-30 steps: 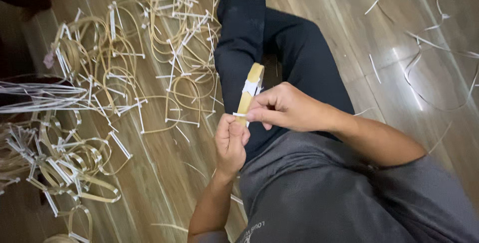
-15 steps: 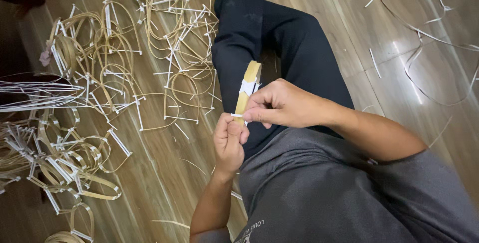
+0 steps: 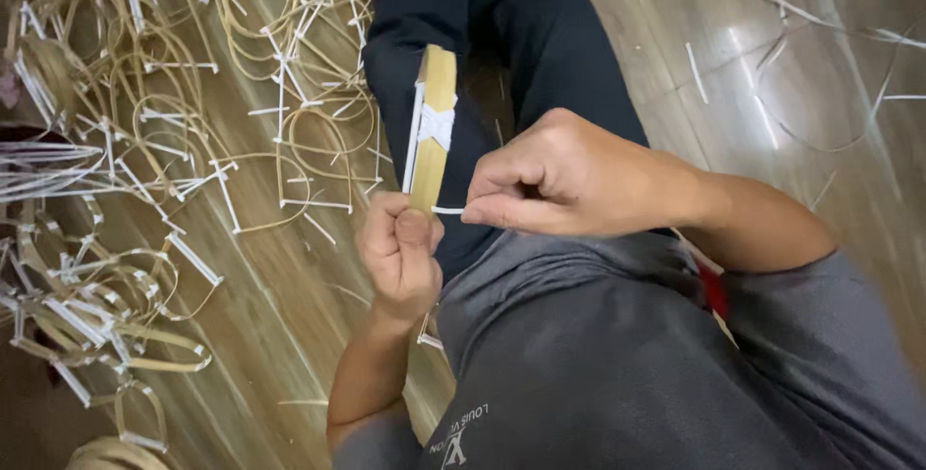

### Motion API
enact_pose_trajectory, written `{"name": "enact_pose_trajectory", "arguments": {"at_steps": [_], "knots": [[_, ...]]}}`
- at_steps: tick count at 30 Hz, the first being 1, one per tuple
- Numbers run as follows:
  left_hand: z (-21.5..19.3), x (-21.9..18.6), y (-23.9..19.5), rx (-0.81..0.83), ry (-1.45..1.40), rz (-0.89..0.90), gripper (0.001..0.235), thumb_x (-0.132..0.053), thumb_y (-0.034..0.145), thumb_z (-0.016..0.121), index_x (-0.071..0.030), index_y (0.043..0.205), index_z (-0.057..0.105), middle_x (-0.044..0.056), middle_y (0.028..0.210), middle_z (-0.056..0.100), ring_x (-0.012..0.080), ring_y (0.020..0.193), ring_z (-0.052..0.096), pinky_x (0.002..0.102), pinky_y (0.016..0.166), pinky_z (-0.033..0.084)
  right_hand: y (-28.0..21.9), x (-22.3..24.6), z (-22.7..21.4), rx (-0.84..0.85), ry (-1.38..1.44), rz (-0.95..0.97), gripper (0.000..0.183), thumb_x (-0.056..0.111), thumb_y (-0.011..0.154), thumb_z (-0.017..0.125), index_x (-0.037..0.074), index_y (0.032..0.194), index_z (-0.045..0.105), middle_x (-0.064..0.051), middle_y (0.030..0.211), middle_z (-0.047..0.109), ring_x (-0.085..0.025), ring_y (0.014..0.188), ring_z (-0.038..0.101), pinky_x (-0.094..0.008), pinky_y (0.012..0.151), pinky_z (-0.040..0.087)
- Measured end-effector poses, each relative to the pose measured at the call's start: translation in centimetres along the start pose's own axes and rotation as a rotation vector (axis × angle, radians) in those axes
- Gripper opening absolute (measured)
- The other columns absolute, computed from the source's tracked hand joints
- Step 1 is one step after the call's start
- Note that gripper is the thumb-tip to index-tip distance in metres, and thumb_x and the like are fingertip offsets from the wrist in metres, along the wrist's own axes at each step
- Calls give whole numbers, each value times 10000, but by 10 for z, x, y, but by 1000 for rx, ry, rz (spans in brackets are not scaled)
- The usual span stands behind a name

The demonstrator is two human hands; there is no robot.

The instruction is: The person assembles a bamboo frame by wrapping it with white plastic ties and cutting the excess with scissors. The person repeats this process for multiple frames, securing the joints and trimming the ties.

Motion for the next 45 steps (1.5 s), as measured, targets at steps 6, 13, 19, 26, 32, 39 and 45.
{"name": "enact_pose_trajectory", "arguments": {"at_steps": [6,13,19,26,32,39,45], "knots": [[13,13,0,34,-95,-68,251,-251,1133,505,-25,1022,496,-24,759,470,35,646,405,203,572,315,1,-10,-5,-38,-1,-26,197,181,970,716,22,853,724,-12,550,555,-87,458,495,-282,449,390],[16,23,-3,69,-89,-94,287,-297,1137,496,-39,1010,485,-35,750,452,33,644,394,198,574,314,3,-27,0,-11,-30,30,255,196,954,720,29,765,682,-33,507,530,-122,414,472,-309,433,367],[24,5,3,116,154,-14,271,-247,1150,484,-36,981,501,-28,708,505,34,631,434,207,568,348,-5,-16,-5,-49,-148,5,256,163,937,711,17,734,657,-87,541,544,-177,433,493,-325,461,393],[24,16,-1,36,-78,-112,239,-178,1116,514,-36,924,513,-27,681,484,20,588,387,213,508,280,-3,-11,-5,-19,-156,38,239,187,927,705,32,747,688,-76,520,569,-196,403,531,-353,449,397],[18,32,-6,35,-275,-187,238,-186,1120,535,-46,928,518,-21,717,490,35,594,390,215,526,280,-2,-7,-2,-23,-192,-19,231,205,927,706,38,766,706,-92,557,599,-220,451,566,-363,457,408],[19,52,-13,123,-334,-298,254,-286,1130,487,-39,1075,509,-24,689,460,45,585,381,221,526,299,5,-29,6,15,-93,50,219,207,917,693,44,774,718,-69,577,640,-187,462,602,-354,480,458],[20,50,-14,203,-286,-382,243,-279,1122,450,-59,1026,484,-3,661,479,65,552,408,220,502,336,5,-39,10,55,-63,106,234,205,906,705,27,752,713,-80,561,624,-172,457,584,-345,486,448]]}}
Point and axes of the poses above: each hand's wrist, its own y-axis towards the middle knuckle, its own z-axis out of the palm, x = y × z, the point moved 8 cm from there along y, towards the middle knuckle
